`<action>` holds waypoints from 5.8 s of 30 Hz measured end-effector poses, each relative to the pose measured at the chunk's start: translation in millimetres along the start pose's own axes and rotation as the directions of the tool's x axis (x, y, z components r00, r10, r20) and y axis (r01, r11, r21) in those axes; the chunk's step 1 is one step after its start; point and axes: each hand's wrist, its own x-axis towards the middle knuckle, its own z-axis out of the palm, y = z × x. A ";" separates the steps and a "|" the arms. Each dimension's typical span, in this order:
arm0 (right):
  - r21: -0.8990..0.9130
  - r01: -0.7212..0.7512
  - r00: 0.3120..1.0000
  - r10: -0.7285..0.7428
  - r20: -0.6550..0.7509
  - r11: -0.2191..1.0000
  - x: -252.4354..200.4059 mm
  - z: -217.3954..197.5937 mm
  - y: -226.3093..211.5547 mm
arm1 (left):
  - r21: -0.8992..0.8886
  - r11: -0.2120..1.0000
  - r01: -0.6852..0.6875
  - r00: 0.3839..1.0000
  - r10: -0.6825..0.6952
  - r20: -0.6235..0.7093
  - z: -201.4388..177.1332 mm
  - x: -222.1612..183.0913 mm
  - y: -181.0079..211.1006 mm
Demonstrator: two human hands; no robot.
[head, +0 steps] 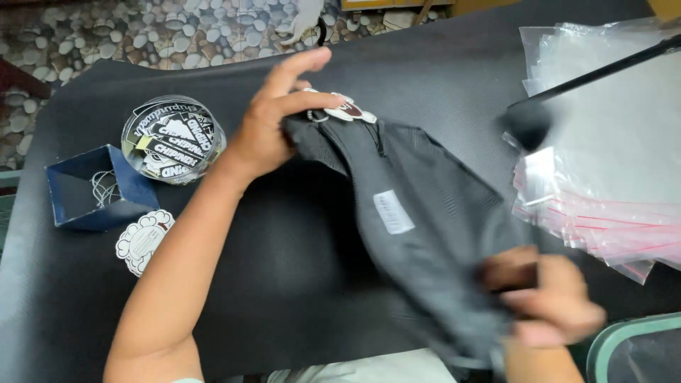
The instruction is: Applying stickers to small bags and placing them into plastic sleeves for final packaging.
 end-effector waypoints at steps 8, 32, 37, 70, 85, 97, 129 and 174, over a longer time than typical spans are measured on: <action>-0.419 -0.081 0.995 0.098 0.019 0.904 42.5 133.3 -5.1 | -0.213 0.887 0.408 0.913 -0.399 0.088 72.6 -24.9 -100.3; -0.302 -0.614 0.789 0.580 -0.205 0.729 118.6 63.7 24.7 | 0.081 0.733 0.675 0.722 -0.679 0.133 72.1 -14.8 -82.7; 0.128 -0.686 0.727 0.677 0.114 0.716 107.7 47.1 17.1 | 0.050 0.766 0.641 0.759 -0.643 0.105 72.5 -22.5 -80.6; 0.044 -0.740 0.644 0.725 -0.243 0.671 93.5 45.5 -5.1 | 0.087 0.873 0.481 0.876 -0.482 -0.008 82.3 -36.1 -86.5; -0.583 -0.636 0.771 0.382 -0.510 0.505 84.9 49.9 2.0 | 0.106 0.886 0.452 0.891 -0.453 -0.013 82.0 -33.6 -83.7; -0.405 -0.652 0.718 0.350 -0.602 0.641 50.2 31.8 16.0 | 0.115 0.889 0.444 0.895 -0.447 -0.005 80.8 -33.6 -79.8; -0.623 -0.649 0.677 0.705 -0.212 0.436 43.3 90.9 7.8 | 0.085 0.889 0.450 0.892 -0.452 0.014 75.4 -31.5 -75.4; -0.724 -0.683 0.692 0.229 -0.685 -0.101 -53.9 -127.1 29.1 | 0.147 0.849 0.507 0.744 -0.518 0.422 57.8 -6.1 -11.3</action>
